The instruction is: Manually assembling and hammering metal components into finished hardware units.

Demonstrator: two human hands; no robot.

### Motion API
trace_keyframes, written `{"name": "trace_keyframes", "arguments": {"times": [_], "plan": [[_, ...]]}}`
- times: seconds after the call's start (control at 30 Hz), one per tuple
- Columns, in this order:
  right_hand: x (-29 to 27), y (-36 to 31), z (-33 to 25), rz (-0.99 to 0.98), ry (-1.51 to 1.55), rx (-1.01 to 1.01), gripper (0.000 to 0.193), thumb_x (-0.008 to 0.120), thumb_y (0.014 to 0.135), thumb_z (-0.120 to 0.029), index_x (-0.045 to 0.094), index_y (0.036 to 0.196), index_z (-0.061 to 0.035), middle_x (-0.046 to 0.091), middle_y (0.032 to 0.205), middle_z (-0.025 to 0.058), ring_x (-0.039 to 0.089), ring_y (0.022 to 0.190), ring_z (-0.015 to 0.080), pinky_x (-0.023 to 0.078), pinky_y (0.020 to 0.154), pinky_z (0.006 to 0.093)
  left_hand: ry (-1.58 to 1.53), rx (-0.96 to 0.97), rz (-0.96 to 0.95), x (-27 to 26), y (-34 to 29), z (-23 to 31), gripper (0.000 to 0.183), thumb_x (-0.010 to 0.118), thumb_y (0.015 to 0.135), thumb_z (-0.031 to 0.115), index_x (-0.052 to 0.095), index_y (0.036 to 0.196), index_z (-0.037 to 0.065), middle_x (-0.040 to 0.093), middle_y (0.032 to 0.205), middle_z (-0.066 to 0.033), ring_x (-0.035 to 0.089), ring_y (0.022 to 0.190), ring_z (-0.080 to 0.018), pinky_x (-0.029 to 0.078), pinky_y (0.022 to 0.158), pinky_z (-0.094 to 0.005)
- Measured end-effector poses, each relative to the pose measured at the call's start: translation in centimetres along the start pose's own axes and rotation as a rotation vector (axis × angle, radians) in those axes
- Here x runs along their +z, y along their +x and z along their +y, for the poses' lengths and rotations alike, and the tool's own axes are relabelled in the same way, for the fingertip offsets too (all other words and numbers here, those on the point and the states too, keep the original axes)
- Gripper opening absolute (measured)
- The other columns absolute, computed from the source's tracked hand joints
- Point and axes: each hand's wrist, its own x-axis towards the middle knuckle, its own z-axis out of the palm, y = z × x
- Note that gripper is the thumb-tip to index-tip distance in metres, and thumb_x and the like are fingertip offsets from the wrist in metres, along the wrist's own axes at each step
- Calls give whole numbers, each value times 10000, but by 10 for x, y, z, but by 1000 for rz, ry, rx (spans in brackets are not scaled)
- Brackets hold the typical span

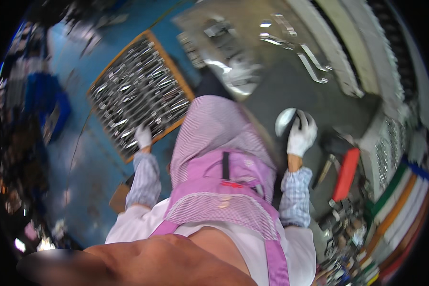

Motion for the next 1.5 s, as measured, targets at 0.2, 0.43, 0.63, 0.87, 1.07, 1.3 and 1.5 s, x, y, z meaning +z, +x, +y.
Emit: {"name": "trace_keyframes", "arguments": {"times": [0.2, 0.43, 0.63, 0.87, 1.07, 1.3, 1.5], "plan": [[4, 125, -74, -28, 213, -287, 332, 623, 872, -171, 648, 1200, -129, 664, 1158, 89, 656, 981, 307, 518, 867, 412, -528, 38, 143, -2, -30, 117, 188, 593, 948, 39, 714, 1083, -11, 728, 1028, -73, 659, 917, -135, 517, 837, -253], [74, 195, -112, -278, 25, -282, 295, 588, 894, -248, 633, 1175, -169, 651, 1121, 117, 666, 967, 316, 537, 801, 441, -495, 484, -43, 9, -78, 259, 152, 596, 919, -26, 720, 996, 13, 722, 985, -69, 674, 910, -157, 533, 832, -274], [103, 196, -99, -221, 43, -313, 160, 587, 893, -215, 690, 994, -146, 665, 908, 148, 688, 871, 329, 545, 747, 447, -553, 663, -187, 27, -118, 295, 204, 605, 865, -94, 702, 1002, 22, 720, 960, -99, 696, 877, -196, 553, 798, -286], [52, 206, -84, 98, 268, -208, 251, 643, 861, -294, 661, 1048, -126, 682, 870, 139, 692, 895, 296, 541, 738, 443, -505, 804, -286, 40, -140, 313, 221, 603, 844, -69, 713, 1008, 30, 714, 979, -108, 698, 876, -224, 555, 792, -308], [57, 215, -44, -337, 262, 113, 457, 695, 769, -366, 657, 1143, -107, 708, 990, 197, 678, 939, 373, 535, 810, 457, -397, 848, -480, 47, -165, 344, 217, 613, 836, -24, 714, 1016, 42, 707, 1007, -100, 687, 934, -251, 553, 822, -326], [-62, 122, -45, -236, 448, -133, 371, 676, 732, -221, 687, 1090, -124, 699, 882, 102, 677, 843, 305, 538, 768, 408, -39, 1116, -33, 32, -158, 401, 611, 766, 763, 163, 519, 1316, 77, 561, 1285, -98, 507, 1215, -327, 361, 1066, -466], [-72, 26, -33, -544, 793, 9, 314, 726, 787, -244, 705, 1054, -80, 718, 948, 105, 693, 852, 258, 552, 776, 362, -105, 657, -734, 57, -153, 402, 417, 724, 810, 171, 645, 1188, 13, 719, 960, -148, 697, 890, -285, 549, 821, -314]]}}
